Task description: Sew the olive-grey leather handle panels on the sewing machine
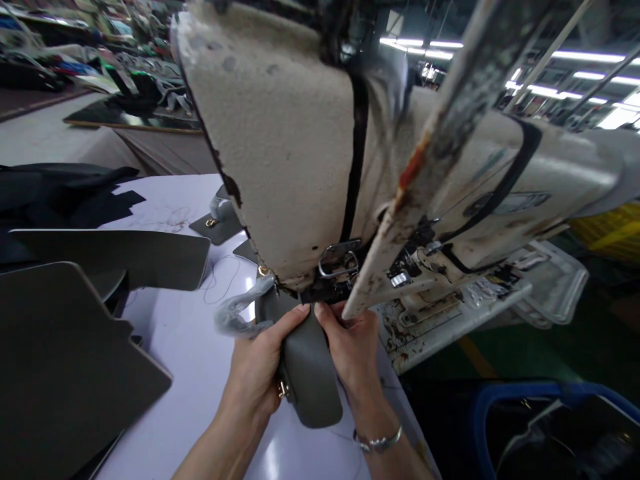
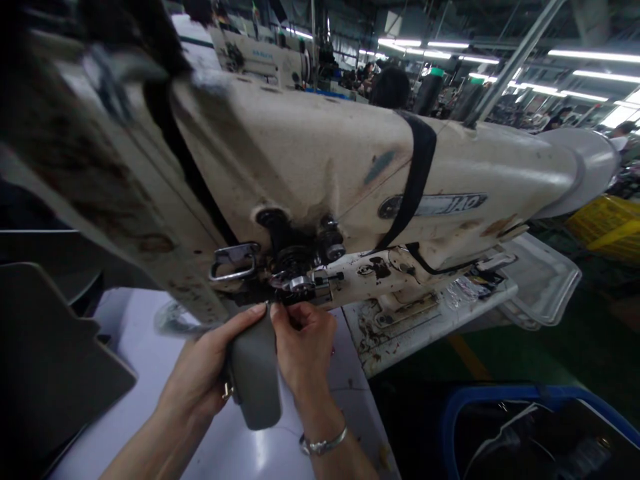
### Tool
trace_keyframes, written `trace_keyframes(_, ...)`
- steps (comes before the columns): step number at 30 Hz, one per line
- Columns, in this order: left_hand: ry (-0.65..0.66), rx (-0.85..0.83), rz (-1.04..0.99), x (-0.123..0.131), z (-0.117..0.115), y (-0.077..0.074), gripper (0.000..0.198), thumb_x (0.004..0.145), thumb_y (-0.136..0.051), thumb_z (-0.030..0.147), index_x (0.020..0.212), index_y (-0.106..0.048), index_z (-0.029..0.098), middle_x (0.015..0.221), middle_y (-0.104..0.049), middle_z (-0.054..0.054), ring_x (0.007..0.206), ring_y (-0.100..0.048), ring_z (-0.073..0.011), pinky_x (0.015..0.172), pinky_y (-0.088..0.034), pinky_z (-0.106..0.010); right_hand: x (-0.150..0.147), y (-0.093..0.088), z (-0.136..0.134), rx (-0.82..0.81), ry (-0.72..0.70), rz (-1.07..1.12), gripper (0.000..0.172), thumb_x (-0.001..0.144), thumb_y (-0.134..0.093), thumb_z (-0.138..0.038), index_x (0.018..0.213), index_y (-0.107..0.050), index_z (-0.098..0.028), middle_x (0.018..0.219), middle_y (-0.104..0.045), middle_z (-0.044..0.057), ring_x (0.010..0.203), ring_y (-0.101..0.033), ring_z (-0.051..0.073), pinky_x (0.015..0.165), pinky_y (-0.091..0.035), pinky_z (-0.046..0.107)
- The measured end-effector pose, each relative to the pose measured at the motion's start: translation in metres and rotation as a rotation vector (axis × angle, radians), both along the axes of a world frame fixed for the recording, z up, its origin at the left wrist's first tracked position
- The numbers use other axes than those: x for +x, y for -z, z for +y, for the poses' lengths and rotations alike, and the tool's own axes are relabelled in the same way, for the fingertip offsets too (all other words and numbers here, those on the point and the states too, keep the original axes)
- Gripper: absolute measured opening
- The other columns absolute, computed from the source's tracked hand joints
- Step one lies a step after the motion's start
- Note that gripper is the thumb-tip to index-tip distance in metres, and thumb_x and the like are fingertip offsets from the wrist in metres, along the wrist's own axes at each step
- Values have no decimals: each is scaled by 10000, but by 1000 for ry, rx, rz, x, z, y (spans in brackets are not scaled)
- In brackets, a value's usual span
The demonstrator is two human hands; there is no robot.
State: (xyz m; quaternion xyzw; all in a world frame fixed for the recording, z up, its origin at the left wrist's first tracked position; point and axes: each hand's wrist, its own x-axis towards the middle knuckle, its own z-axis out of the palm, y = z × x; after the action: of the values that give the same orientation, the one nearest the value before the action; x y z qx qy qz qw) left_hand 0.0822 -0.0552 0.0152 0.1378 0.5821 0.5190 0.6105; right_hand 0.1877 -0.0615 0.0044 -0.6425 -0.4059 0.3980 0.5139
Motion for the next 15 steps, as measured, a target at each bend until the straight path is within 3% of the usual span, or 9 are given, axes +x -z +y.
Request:
trace_keyframes(5,59,-8,7,-8,8,-2,381,553,-884,237,868,-709,113,845,-758,-102,582,-670,-207,498,-588,-308,-6,2,-1,-23,10,104,336,812,-705,-397,584,-651,-156,514,-609,5,461,-540,121,439,-400,208)
trace_keyframes(10,139,7,19,-17,16,-1,437,550,-873,262,923,-699,113,766,-737,-103,518,-652,-236,458,-584,-374,-11,5,0,-18,3,263,387,810,-702,-399,528,-566,-171,458,-554,-17,389,-518,110,389,-411,203)
trace_keyframes(15,248,-19,64,-27,23,1,456,546,-868,271,932,-692,104,738,-742,-106,524,-663,-237,469,-581,-350,-12,3,0,-38,-18,289,417,828,-672,-373,484,-548,-172,423,-565,-17,346,-525,101,375,-403,188)
